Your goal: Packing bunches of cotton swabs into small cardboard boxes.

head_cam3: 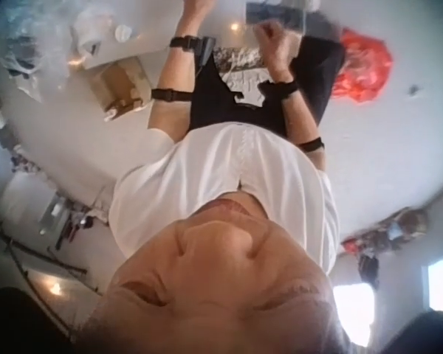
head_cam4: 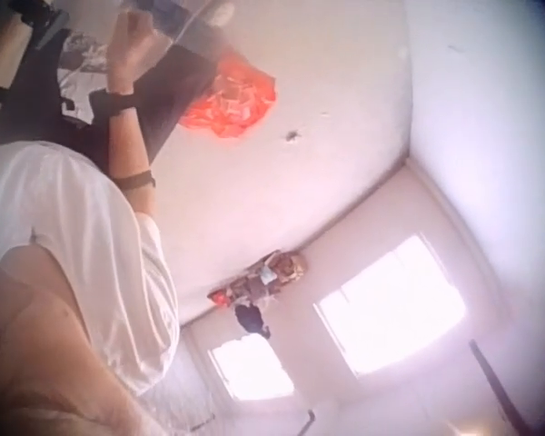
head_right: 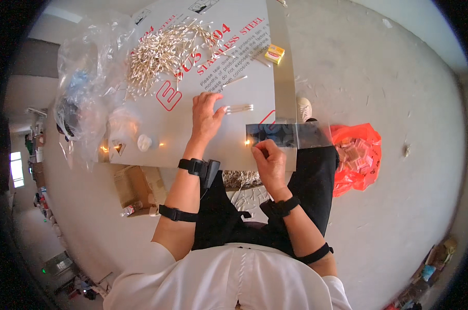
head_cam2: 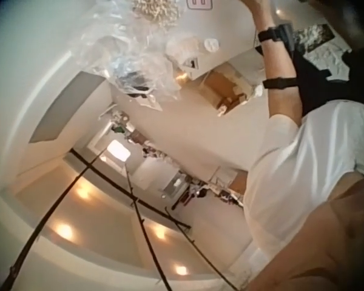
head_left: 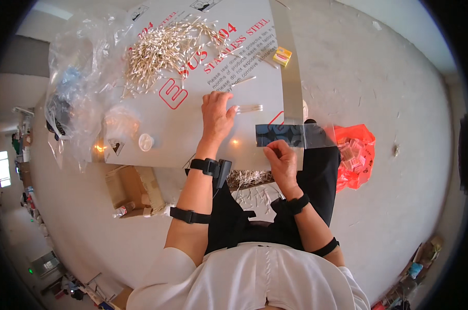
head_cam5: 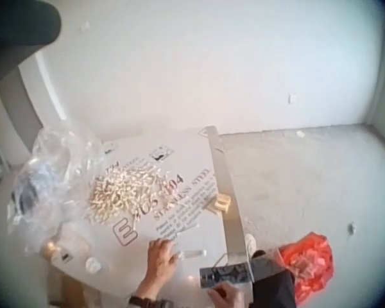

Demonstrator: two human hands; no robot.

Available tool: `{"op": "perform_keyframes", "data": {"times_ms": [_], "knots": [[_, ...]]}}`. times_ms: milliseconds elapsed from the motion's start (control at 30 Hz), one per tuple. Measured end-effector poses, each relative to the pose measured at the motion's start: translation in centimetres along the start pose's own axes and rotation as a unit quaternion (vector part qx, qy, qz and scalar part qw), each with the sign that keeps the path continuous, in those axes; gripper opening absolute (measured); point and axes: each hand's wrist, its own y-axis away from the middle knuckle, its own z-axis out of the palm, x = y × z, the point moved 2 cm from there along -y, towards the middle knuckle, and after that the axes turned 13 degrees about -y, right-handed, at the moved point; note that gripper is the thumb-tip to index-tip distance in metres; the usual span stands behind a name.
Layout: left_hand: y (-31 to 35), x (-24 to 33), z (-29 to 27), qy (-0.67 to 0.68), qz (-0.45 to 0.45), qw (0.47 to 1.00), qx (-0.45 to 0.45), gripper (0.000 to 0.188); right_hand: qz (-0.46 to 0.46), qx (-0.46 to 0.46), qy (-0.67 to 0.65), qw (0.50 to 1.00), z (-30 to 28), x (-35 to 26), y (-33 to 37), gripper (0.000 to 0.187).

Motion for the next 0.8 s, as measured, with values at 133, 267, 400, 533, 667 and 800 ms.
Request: {"op": "perform_keyframes", "data": {"times_ms": [133,267,400,533,667,800], "knots": [[-3.7,-0.7,1.5,0.000,-0.015,1.000,0.003,0.032,-0.022,-0.034,0.075,0.996,1.7,-0.9,-2.1,0.010],[-5.8,-0.7,2.6,-0.054,0.009,0.998,-0.018,0.023,-0.113,-0.036,0.165,0.979,2.7,-1.5,-5.1,0.019],[-4.3,-0.1,3.0,-0.081,0.063,0.994,-0.031,0.017,-0.270,-0.041,0.332,0.903,4.5,-3.2,-8.1,0.038],[-0.6,1.2,0.9,-0.076,0.073,0.994,-0.032,0.017,-0.273,-0.104,0.365,0.884,4.7,-1.6,-8.7,0.033],[0.9,-0.2,-0.4,-0.003,0.064,0.996,-0.056,0.019,-0.285,-0.126,0.335,0.889,6.0,-0.1,-7.2,0.028],[-1.3,-7.6,-1.1,0.016,-0.093,0.985,0.145,0.029,-0.273,-0.124,0.345,0.890,7.3,-0.7,-6.2,0.024]]}}
